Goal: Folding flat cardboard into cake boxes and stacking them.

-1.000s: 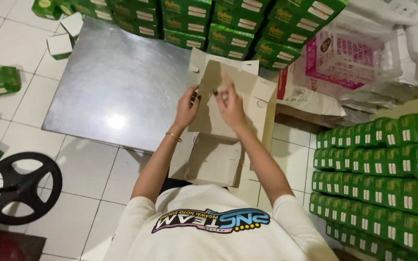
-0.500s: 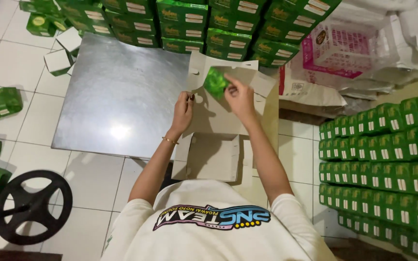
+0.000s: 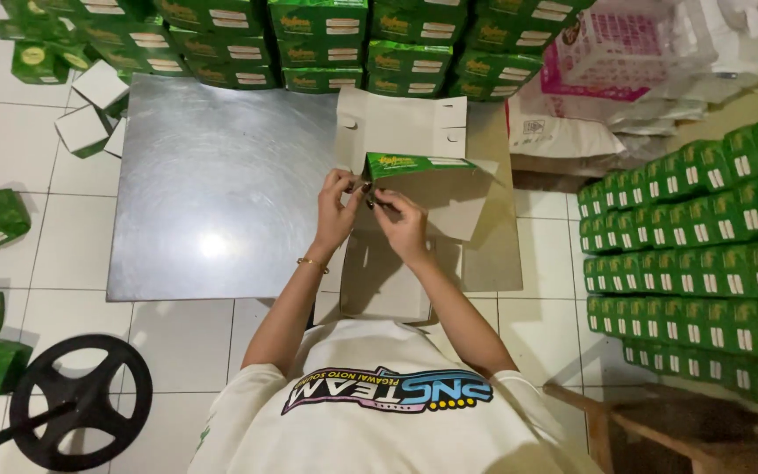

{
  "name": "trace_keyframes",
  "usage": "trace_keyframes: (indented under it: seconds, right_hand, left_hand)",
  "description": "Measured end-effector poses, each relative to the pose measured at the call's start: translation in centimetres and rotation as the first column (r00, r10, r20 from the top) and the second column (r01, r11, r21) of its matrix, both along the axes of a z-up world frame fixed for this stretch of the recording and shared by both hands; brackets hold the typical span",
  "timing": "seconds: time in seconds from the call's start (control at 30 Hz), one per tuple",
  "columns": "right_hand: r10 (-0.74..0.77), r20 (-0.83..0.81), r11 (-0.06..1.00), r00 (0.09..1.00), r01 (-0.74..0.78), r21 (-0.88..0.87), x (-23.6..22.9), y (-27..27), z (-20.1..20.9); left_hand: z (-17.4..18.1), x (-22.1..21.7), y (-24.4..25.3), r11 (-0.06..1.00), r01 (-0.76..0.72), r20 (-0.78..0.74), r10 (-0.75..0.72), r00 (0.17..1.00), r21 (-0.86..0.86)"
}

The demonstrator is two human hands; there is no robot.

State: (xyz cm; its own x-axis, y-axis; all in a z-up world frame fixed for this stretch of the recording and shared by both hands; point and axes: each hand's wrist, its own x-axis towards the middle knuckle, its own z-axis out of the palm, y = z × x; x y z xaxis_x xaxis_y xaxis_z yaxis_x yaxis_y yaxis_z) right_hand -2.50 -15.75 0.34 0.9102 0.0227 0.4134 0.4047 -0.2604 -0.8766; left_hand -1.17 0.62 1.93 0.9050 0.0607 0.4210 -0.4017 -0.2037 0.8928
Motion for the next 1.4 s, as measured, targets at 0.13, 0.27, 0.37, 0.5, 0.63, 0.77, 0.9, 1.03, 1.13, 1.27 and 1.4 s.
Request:
trace_keyframes:
  seconds: [0.13, 0.27, 0.37, 0.5, 0.63, 0.77, 0.9, 1.03, 1.13, 1.27, 1.4]
  right_hand:
    - [-0.081, 0.07, 0.992, 0.994, 0.087, -0.09, -1.6, 1.3, 0.3]
    - [-0.018, 0.03, 1.0, 0.999, 0.017, 0.018, -1.7, 2.3, -1.6]
    - [0.018, -0.013, 0.959, 1.0, -0.013, 0.282, -0.4, 2.4, -4.6]
    - [-0.094, -0.094, 0.968, 0.991, 0.113, 0.223, 0.4, 2.8, -5.4]
    - [-0.145, -0.042, 0.983, 0.989, 0.149, 0.108, 0.5, 2.3, -5.3]
    - [-0.298, -0.248, 0.953, 0.922, 0.303, -0.021, -1.9, -0.7, -7.3]
    - [-0.624, -0.009, 0.755, 0.781, 0.606, 0.25, -5.9, -4.4, -8.1]
    - [-0.587, 0.001, 0.792, 0.81, 0.574, 0.206, -6.4, -9.0, -6.7]
    - [-0.333, -0.037, 0.911, 0.942, 0.332, 0.246, -5.1, -10.1, -9.8]
    - [-0.348, 0.073, 0.937, 0.934, 0.345, 0.06, -5.2, -6.0, -1.4]
    - [-0.25, 0.198, 0.896, 0.948, 0.304, -0.323, -6.4, -4.1, 4.7]
  left_hand:
    - [-2.0, 0.1, -0.3, 0.999, -0.003, -0.003, 0.003, 1.0, -0.054]
    - [-1.3, -0.4, -0.1, 0.985, 0.067, 0.014, -0.066, 0.998, -0.156]
    - [0.7, -1.0, -0.1, 0.997, 0.057, 0.071, -0.053, 0.996, -0.059]
    - [-1.0, -1.2, 0.0, 0.989, 0.001, -0.099, -0.016, 0.995, -0.149]
    - [-2.0, -1.2, 0.8, 0.999, 0.017, 0.135, -0.013, 0.991, -0.028]
    - [-2.5, 0.7, 2.6, 0.993, -0.023, 0.146, 0.005, 0.989, 0.116]
    - [-2.3, 2.9, 3.8, 0.989, -0.106, 0.201, 0.085, 0.976, 0.1]
    - [-5.6, 5.1, 4.1, 0.975, -0.185, 0.157, 0.204, 0.966, -0.123]
    - [-0.6, 4.0, 3.0, 0.978, -0.132, 0.096, 0.118, 0.988, 0.164]
    - [4.4, -1.7, 0.7, 0.915, -0.239, 0.269, 0.152, 0.951, 0.325]
    - [2.3, -3.8, -0.5, 0.894, 0.383, -0.115, -0.416, 0.902, -0.233]
